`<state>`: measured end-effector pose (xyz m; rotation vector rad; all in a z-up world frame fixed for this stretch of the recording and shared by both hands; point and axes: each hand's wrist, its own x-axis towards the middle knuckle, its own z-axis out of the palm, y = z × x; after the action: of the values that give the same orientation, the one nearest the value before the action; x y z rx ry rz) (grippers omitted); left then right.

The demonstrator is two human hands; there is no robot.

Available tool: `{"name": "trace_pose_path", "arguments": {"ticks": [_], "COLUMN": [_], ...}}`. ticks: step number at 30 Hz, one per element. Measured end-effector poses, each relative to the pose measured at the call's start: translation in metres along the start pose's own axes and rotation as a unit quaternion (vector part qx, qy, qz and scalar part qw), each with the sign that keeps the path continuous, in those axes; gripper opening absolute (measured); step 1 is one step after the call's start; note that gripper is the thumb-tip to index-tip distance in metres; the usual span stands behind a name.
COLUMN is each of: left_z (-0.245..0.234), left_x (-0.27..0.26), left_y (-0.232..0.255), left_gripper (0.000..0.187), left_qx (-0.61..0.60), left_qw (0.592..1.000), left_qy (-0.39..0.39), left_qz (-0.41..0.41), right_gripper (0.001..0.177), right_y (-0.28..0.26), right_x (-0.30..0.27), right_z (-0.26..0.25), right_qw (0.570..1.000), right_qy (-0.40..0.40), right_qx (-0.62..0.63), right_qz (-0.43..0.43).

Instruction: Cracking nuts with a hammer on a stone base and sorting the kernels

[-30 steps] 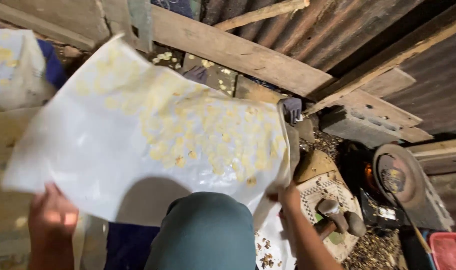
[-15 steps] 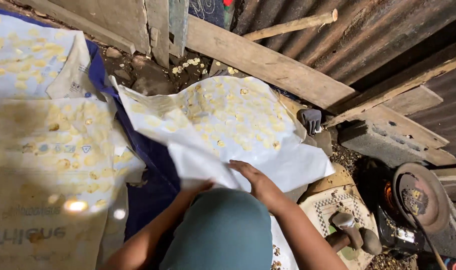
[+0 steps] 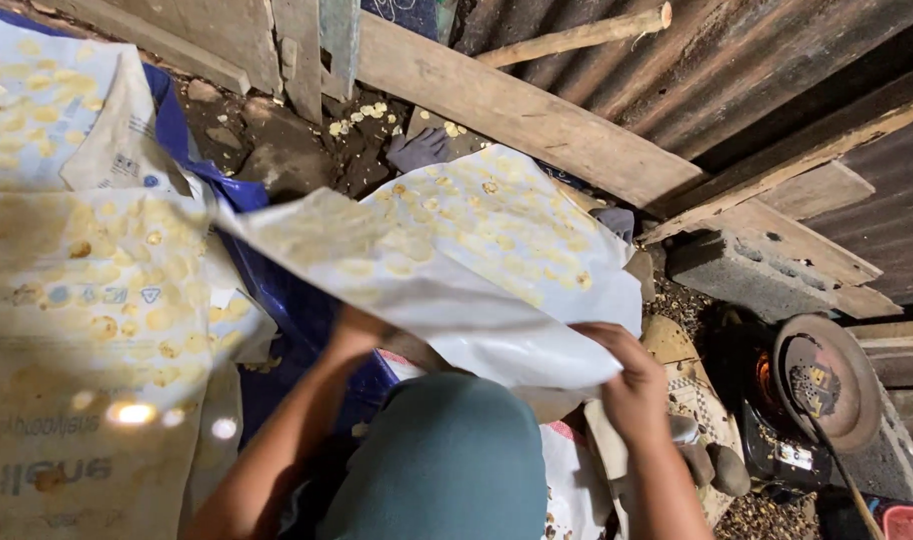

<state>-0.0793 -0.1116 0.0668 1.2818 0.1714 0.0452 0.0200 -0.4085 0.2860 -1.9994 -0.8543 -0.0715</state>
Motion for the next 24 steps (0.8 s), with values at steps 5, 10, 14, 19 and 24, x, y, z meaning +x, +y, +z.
{"name": "trace_pose_path", "arguments": {"ticks": [5,10,14,19,24], "left_z": [-0.107,-0.137,-0.136,-0.167,-0.17], "left_x": [0.006,0.012,0.004,-0.047,-0.139], "left_y": [-0.033,-0.032,-0.022,-0.015,0.011], "left_gripper": [0.1,0.076,0.025,0.03,0.028], "left_qx": [0.059,0.207,0.327,0.334,0.362], "left_qw": [0.961,0.897,0.883,0.884,0.878], "left_qy": [0.245,0.315,0.165,0.218,0.305], "left_qz": [0.111,0.232,0.294,0.246,0.065], "right_gripper": [0.028,0.032,0.043,0.027,0.028], "right_y": [0.029,0.077,0.134,0.199,0.179], "right_x": [-0.037,-0.073,-0.102,-0.135,-0.132], "right_z": [-0.079,-0.13,-0.131,-0.118,-0.059], "right_qw": [0.972,0.956,0.951,0.9,0.864], "right_qy": [-0.006,-0.004,0.048,-0.01,-0.041], "right_qx": [0.111,0.144,0.176,0.324,0.307], "right_qz": [0.207,0.256,0.249,0.292,0.398]}}
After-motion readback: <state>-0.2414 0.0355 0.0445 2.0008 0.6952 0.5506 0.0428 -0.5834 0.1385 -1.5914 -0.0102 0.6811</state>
